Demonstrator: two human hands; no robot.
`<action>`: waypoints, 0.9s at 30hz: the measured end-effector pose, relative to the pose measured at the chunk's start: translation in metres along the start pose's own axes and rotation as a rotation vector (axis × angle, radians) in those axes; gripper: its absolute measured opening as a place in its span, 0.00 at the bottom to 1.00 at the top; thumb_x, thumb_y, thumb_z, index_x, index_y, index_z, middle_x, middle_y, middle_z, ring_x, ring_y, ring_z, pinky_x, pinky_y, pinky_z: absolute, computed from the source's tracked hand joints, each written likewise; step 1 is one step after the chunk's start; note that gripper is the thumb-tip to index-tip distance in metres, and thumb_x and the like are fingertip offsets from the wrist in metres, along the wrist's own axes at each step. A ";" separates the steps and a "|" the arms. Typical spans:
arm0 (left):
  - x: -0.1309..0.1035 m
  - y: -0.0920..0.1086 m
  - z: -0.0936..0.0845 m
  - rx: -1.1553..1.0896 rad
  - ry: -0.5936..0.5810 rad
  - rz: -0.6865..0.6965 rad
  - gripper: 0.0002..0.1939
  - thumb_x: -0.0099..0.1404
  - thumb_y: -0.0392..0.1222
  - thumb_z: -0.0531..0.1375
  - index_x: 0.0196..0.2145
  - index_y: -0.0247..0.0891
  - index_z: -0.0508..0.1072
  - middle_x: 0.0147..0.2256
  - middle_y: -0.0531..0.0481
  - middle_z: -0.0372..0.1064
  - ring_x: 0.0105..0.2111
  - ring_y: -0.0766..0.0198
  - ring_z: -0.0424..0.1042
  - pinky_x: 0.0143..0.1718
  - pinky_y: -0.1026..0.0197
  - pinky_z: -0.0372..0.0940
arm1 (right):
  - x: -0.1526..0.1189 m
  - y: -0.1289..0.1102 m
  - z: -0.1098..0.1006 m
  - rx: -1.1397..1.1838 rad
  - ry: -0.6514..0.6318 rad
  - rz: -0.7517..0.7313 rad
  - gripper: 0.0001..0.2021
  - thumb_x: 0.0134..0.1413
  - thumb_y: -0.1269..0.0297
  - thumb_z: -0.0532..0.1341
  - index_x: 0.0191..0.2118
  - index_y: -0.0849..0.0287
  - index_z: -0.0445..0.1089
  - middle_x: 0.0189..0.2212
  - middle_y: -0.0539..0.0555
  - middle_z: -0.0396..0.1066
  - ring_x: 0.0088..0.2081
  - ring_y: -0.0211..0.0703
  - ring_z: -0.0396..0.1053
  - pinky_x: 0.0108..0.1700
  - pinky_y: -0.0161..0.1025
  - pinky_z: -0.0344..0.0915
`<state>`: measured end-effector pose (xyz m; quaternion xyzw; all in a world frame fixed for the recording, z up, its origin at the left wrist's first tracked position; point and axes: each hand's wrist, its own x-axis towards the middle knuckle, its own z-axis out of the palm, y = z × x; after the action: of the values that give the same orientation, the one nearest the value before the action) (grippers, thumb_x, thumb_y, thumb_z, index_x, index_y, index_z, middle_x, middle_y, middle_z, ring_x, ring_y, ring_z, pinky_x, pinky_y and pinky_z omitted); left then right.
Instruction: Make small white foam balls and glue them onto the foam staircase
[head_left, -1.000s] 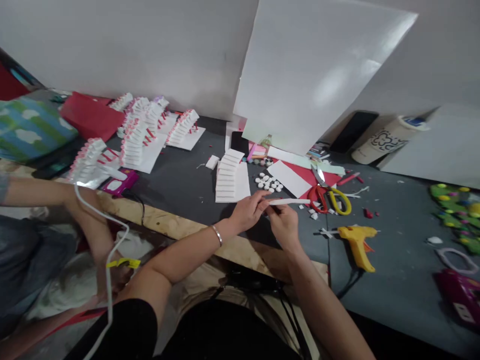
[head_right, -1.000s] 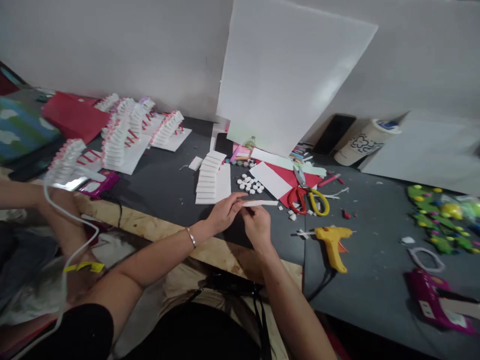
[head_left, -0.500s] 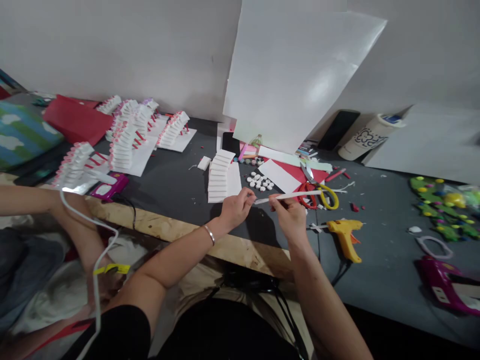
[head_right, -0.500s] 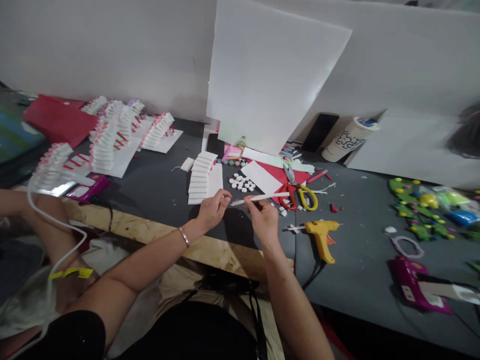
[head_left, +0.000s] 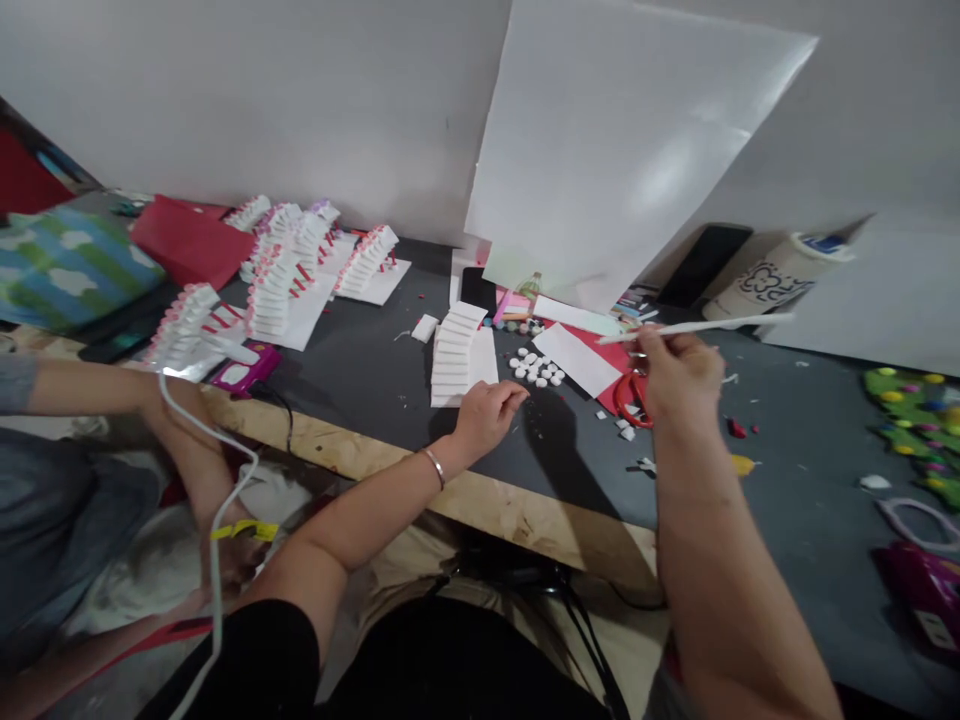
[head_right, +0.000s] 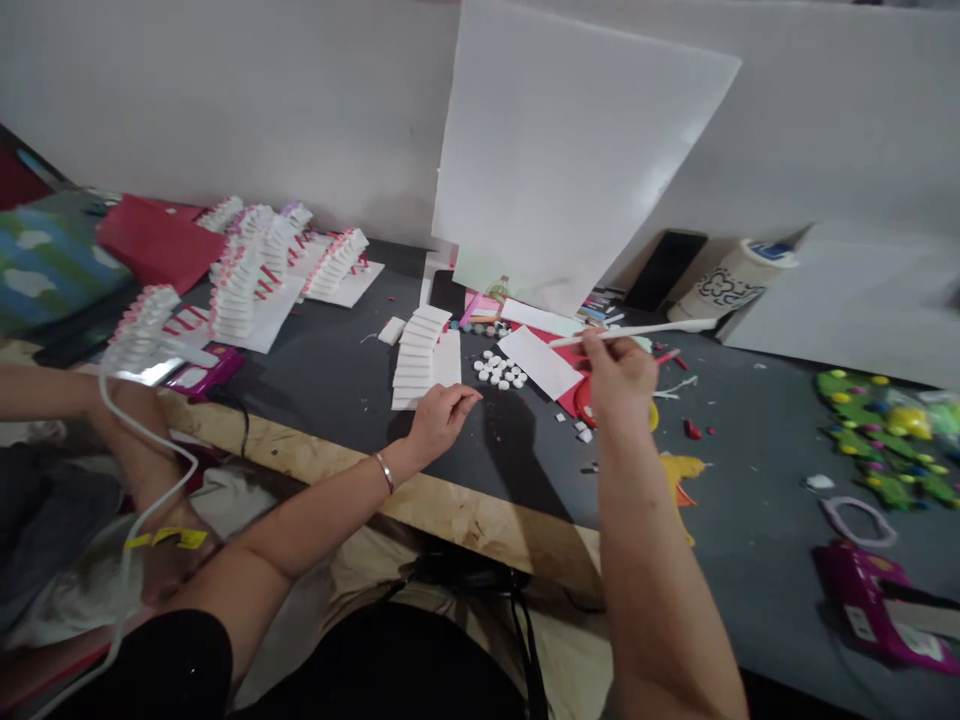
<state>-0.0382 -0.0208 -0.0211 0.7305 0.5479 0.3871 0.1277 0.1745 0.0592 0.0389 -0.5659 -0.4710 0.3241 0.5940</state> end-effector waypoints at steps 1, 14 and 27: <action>0.000 -0.001 0.000 0.007 -0.009 0.010 0.16 0.73 0.46 0.50 0.36 0.40 0.75 0.30 0.50 0.76 0.32 0.62 0.72 0.39 0.60 0.61 | 0.010 -0.007 -0.004 0.011 0.028 -0.026 0.18 0.43 0.50 0.68 0.30 0.62 0.73 0.23 0.52 0.71 0.23 0.37 0.66 0.27 0.38 0.65; 0.000 0.005 -0.002 -0.208 0.037 0.005 0.13 0.70 0.47 0.53 0.39 0.39 0.74 0.34 0.48 0.76 0.33 0.63 0.71 0.42 0.58 0.63 | -0.022 -0.039 -0.019 0.020 -0.047 -0.053 0.14 0.43 0.51 0.69 0.29 0.57 0.74 0.22 0.49 0.70 0.20 0.35 0.62 0.22 0.35 0.58; 0.012 0.005 -0.006 -1.208 -0.470 -0.598 0.23 0.61 0.60 0.61 0.31 0.34 0.70 0.24 0.48 0.74 0.22 0.68 0.72 0.22 0.67 0.58 | -0.088 0.033 0.016 0.118 -0.391 0.106 0.15 0.46 0.51 0.67 0.30 0.59 0.76 0.23 0.50 0.73 0.25 0.37 0.64 0.29 0.37 0.63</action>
<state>-0.0373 -0.0138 -0.0089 0.4146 0.3728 0.4035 0.7255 0.1343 -0.0110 -0.0121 -0.4804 -0.5271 0.4856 0.5056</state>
